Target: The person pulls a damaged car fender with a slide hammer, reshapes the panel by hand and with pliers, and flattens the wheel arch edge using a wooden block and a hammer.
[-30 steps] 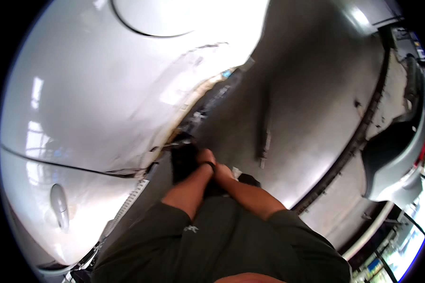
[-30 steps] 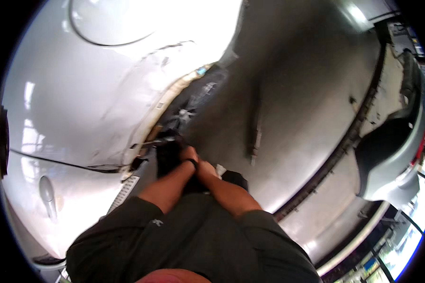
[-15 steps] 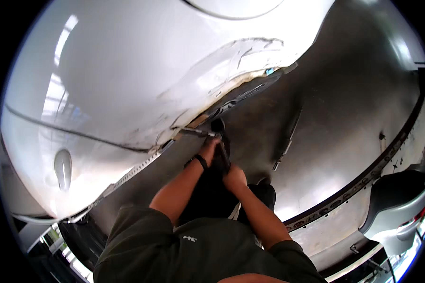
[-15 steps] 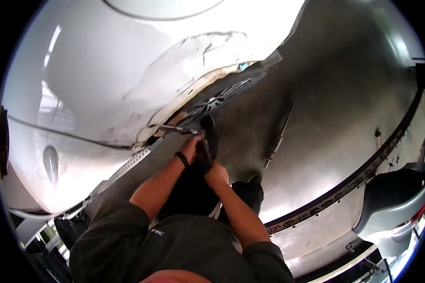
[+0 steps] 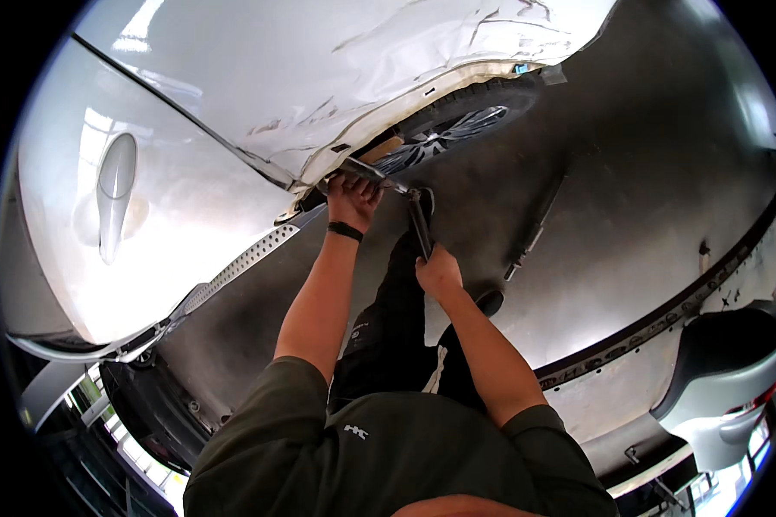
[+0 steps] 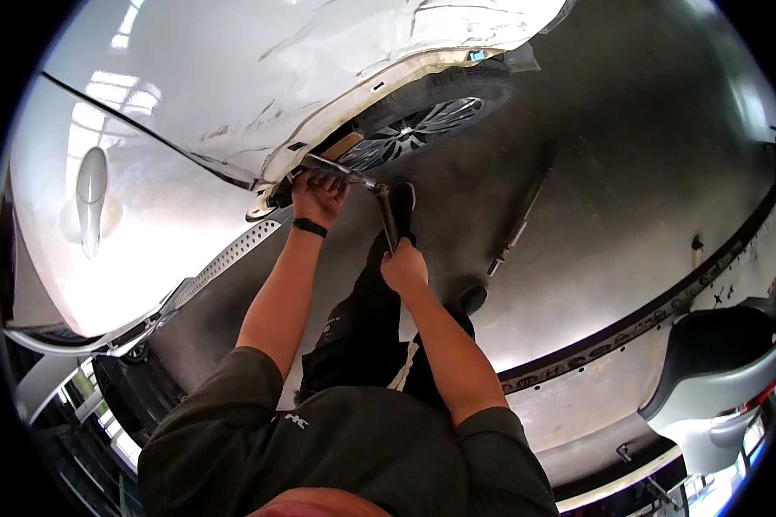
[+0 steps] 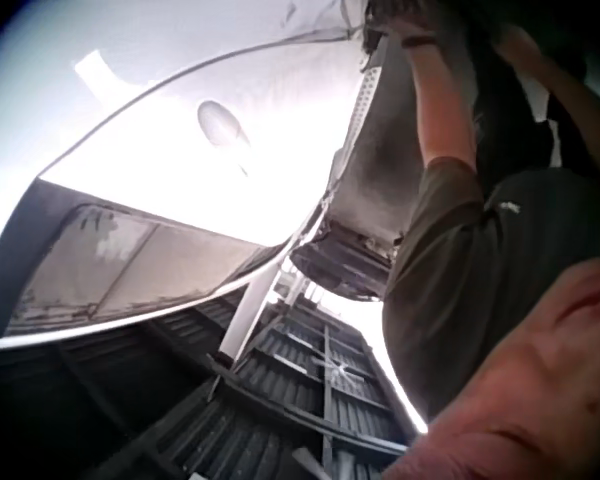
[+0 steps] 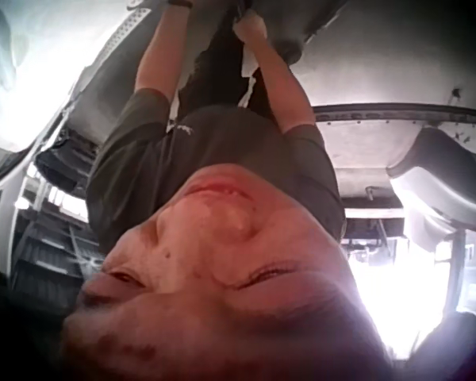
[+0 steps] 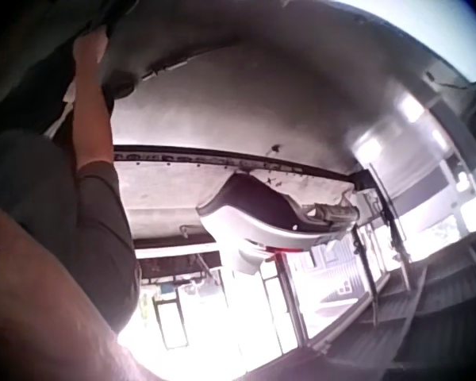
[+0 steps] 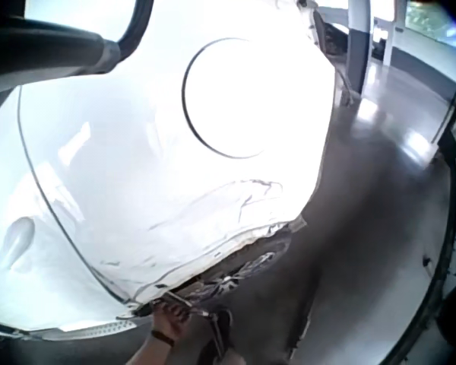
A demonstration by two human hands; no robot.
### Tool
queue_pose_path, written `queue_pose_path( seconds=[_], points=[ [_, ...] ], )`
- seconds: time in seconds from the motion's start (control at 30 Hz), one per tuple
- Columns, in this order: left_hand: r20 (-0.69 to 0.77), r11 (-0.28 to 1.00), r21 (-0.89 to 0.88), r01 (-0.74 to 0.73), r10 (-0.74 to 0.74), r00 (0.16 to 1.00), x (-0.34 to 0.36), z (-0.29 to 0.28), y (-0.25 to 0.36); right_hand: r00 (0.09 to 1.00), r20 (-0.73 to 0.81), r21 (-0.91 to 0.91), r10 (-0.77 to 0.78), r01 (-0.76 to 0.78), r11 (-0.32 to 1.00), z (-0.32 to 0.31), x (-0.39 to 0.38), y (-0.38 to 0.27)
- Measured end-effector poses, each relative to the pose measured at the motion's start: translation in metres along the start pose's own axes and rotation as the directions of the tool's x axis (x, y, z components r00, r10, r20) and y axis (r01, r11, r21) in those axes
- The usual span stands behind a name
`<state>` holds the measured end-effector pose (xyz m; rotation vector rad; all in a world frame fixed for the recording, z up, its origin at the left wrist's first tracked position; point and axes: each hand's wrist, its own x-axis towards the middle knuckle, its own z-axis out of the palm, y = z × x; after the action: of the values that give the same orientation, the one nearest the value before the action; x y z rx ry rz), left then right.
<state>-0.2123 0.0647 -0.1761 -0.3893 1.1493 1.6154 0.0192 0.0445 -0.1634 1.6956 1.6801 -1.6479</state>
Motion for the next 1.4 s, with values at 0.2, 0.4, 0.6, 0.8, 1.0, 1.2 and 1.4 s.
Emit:
queue_pose_path(
  seconds=[0.2,0.4,0.6,0.8,1.0,1.2,1.4],
  points=[
    [0.026,0.994,0.022,0.108,-0.109,0.994,0.011,0.008,0.010,0.999,-0.028,-0.030,0.031,-0.032,0.999,-0.004,-0.034,-0.011],
    [-0.189,0.976,0.202,0.083,-0.044,0.981,0.022,-0.005,0.017,0.995,0.025,0.009,0.099,-0.099,0.995,0.010,-0.094,-0.020],
    [-0.175,0.845,0.527,0.086,0.009,0.984,0.003,-0.012,-0.020,0.938,0.031,0.392,0.346,-0.330,0.859,0.024,-0.154,0.030],
    [-0.181,0.573,0.783,0.244,-0.166,0.969,-0.056,-0.038,-0.048,0.913,0.148,0.499,0.381,-0.402,0.768,0.048,-0.224,0.136],
    [-0.132,0.117,0.973,0.200,-0.432,0.892,-0.120,0.004,-0.150,0.577,0.077,0.967,0.813,-0.243,0.081,0.100,-0.338,0.260],
    [-0.135,-0.221,0.975,-0.010,-0.630,0.764,-0.200,0.025,-0.264,0.038,0.016,0.968,0.999,-0.251,-0.006,0.164,-0.404,0.402],
    [-0.166,-0.414,0.871,-0.265,-0.756,0.633,-0.323,0.002,-0.361,0.147,0.148,0.924,0.978,-0.374,-0.084,0.213,-0.447,0.448]
  ],
)
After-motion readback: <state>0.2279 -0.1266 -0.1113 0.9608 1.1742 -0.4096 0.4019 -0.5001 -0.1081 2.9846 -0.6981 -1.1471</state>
